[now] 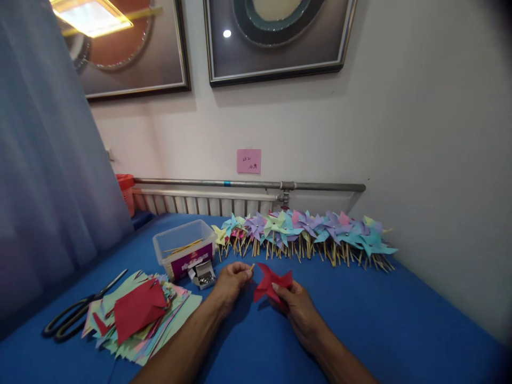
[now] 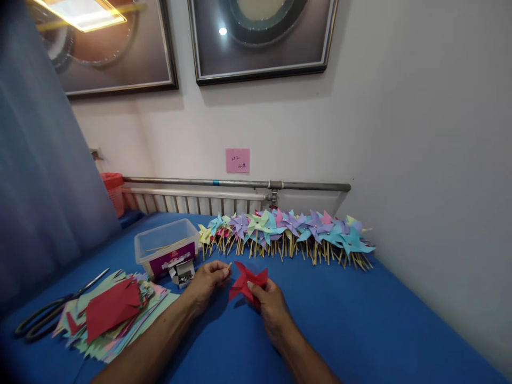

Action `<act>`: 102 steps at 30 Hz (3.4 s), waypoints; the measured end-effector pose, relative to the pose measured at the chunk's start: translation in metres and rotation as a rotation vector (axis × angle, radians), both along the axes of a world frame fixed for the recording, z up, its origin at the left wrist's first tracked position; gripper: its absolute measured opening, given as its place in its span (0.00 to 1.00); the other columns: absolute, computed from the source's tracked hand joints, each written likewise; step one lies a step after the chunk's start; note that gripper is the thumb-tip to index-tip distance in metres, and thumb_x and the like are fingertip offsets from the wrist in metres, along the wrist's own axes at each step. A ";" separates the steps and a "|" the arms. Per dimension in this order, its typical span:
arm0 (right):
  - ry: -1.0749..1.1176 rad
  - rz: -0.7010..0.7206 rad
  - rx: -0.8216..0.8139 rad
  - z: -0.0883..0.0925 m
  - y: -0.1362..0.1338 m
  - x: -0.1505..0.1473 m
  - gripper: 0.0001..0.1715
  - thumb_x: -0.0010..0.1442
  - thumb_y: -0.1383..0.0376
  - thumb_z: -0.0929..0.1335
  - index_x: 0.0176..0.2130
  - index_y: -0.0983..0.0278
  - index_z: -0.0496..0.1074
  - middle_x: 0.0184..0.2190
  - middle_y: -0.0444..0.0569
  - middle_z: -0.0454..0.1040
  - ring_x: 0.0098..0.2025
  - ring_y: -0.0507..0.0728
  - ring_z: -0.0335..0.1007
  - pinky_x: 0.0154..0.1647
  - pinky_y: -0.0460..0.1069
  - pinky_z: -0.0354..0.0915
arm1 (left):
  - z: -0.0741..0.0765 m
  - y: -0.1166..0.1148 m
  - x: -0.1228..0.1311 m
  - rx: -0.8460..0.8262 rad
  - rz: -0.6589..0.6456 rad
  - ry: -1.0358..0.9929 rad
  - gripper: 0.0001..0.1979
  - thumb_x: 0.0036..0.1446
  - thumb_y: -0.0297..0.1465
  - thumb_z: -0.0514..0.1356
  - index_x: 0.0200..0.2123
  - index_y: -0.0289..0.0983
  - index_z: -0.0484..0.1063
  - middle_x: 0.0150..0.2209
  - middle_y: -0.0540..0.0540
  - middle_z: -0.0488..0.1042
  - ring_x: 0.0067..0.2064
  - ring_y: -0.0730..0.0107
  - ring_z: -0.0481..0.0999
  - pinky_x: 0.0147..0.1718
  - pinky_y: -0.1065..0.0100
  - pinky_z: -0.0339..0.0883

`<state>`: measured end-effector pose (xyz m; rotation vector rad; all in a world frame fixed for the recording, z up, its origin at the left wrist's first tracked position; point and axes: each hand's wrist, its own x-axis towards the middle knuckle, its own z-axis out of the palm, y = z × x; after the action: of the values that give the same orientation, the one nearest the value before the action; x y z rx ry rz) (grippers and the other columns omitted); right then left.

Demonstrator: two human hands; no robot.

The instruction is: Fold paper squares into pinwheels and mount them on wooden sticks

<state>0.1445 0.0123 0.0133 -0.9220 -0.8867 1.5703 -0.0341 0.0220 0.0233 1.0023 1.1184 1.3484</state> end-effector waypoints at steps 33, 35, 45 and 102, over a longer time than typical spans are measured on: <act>-0.012 0.035 -0.001 -0.003 -0.001 0.000 0.18 0.43 0.60 0.81 0.32 0.64 0.77 0.26 0.43 0.78 0.26 0.51 0.71 0.32 0.47 0.69 | 0.008 -0.003 -0.003 -0.020 0.030 0.056 0.16 0.48 0.42 0.68 0.30 0.36 0.72 0.21 0.50 0.73 0.20 0.72 0.69 0.24 0.70 0.59; -0.012 0.051 0.004 -0.003 -0.002 0.001 0.18 0.43 0.59 0.81 0.33 0.64 0.77 0.27 0.44 0.78 0.27 0.51 0.72 0.33 0.48 0.70 | 0.007 -0.004 -0.001 -0.033 0.023 0.153 0.13 0.46 0.39 0.69 0.27 0.35 0.73 0.18 0.52 0.69 0.19 0.75 0.64 0.22 0.71 0.54; -0.014 0.052 0.038 -0.005 -0.001 -0.002 0.19 0.42 0.60 0.81 0.33 0.64 0.77 0.27 0.43 0.78 0.26 0.51 0.70 0.31 0.47 0.67 | 0.002 -0.013 0.016 -0.102 -0.196 0.159 0.07 0.39 0.30 0.66 0.24 0.34 0.75 0.20 0.50 0.72 0.20 0.77 0.63 0.22 0.71 0.51; -0.033 0.000 0.063 -0.023 0.010 -0.001 0.18 0.43 0.59 0.80 0.33 0.65 0.78 0.27 0.46 0.80 0.28 0.54 0.72 0.34 0.49 0.67 | 0.001 -0.013 0.018 -0.072 -0.180 0.317 0.03 0.40 0.28 0.58 0.23 0.35 0.69 0.17 0.55 0.66 0.18 0.79 0.59 0.21 0.72 0.49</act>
<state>0.1436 0.0221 -0.0093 -0.9054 -0.9545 1.5219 -0.0165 0.0086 0.0244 1.2615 1.2667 1.0216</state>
